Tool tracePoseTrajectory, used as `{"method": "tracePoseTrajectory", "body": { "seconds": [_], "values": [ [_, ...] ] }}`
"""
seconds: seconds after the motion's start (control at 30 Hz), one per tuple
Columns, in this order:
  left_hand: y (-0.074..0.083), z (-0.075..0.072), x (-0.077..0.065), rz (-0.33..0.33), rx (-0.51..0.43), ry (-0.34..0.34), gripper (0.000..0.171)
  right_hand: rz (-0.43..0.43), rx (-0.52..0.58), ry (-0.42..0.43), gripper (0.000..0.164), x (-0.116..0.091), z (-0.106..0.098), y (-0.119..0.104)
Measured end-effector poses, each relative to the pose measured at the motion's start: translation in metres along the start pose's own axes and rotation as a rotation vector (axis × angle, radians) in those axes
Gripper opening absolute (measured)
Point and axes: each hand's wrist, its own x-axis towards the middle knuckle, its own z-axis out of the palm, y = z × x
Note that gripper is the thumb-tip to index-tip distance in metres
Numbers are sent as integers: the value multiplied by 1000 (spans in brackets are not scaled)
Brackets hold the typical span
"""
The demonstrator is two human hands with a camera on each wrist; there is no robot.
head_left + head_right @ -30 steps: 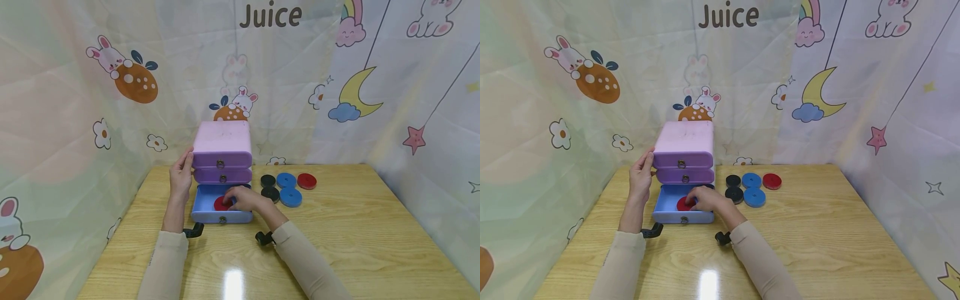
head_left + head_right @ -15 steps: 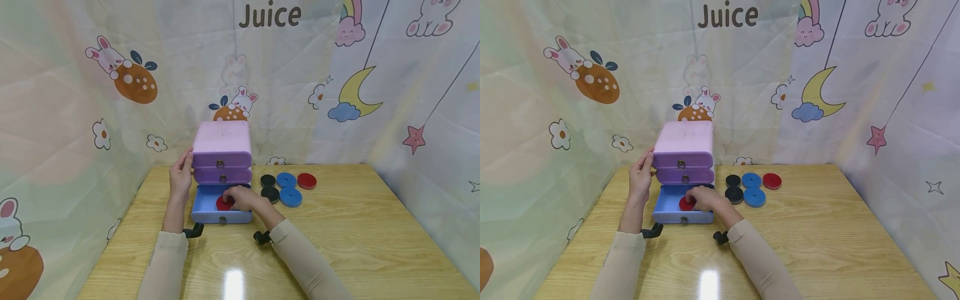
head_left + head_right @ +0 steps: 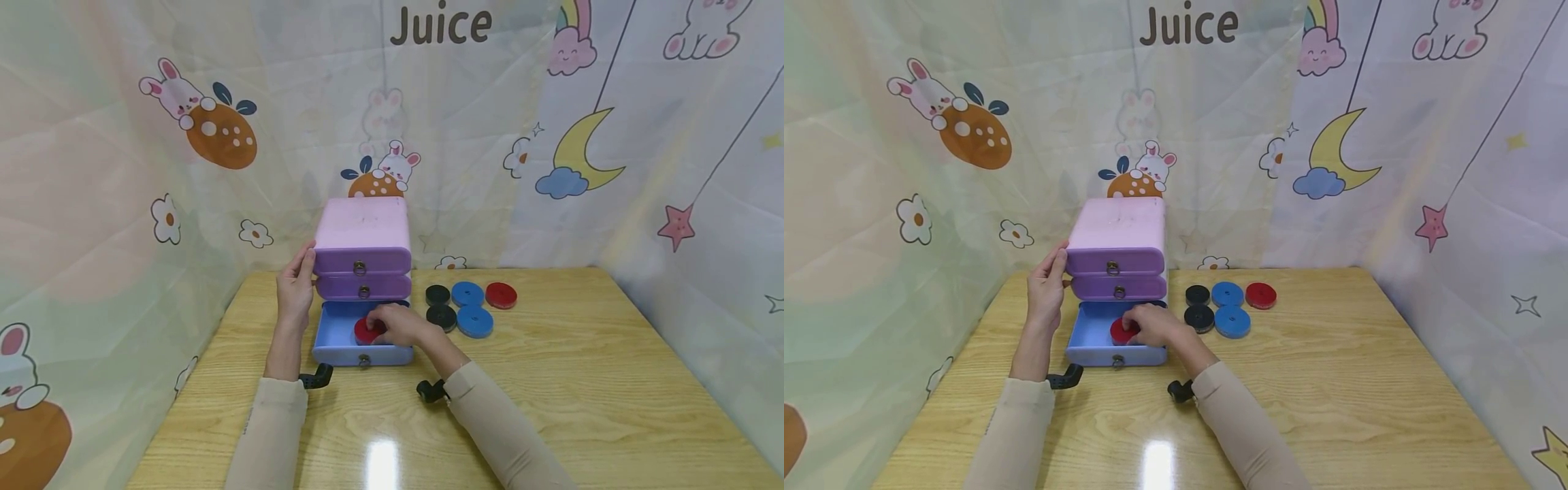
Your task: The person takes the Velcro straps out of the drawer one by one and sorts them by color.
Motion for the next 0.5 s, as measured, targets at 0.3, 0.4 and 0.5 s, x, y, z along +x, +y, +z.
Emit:
{"method": "tracePoseTrajectory", "body": {
  "seconds": [0.3,0.4,0.5],
  "values": [
    [-1,-1,0,-17,5,-7,42,-42,97,94,25,-4,2,5],
    [-1,0,0,-11,-1,-4,41,-76,142,139,25,-7,2,7],
    [-1,0,0,-4,-4,-2,41,-99,173,169,26,-11,0,8]
  ]
}}
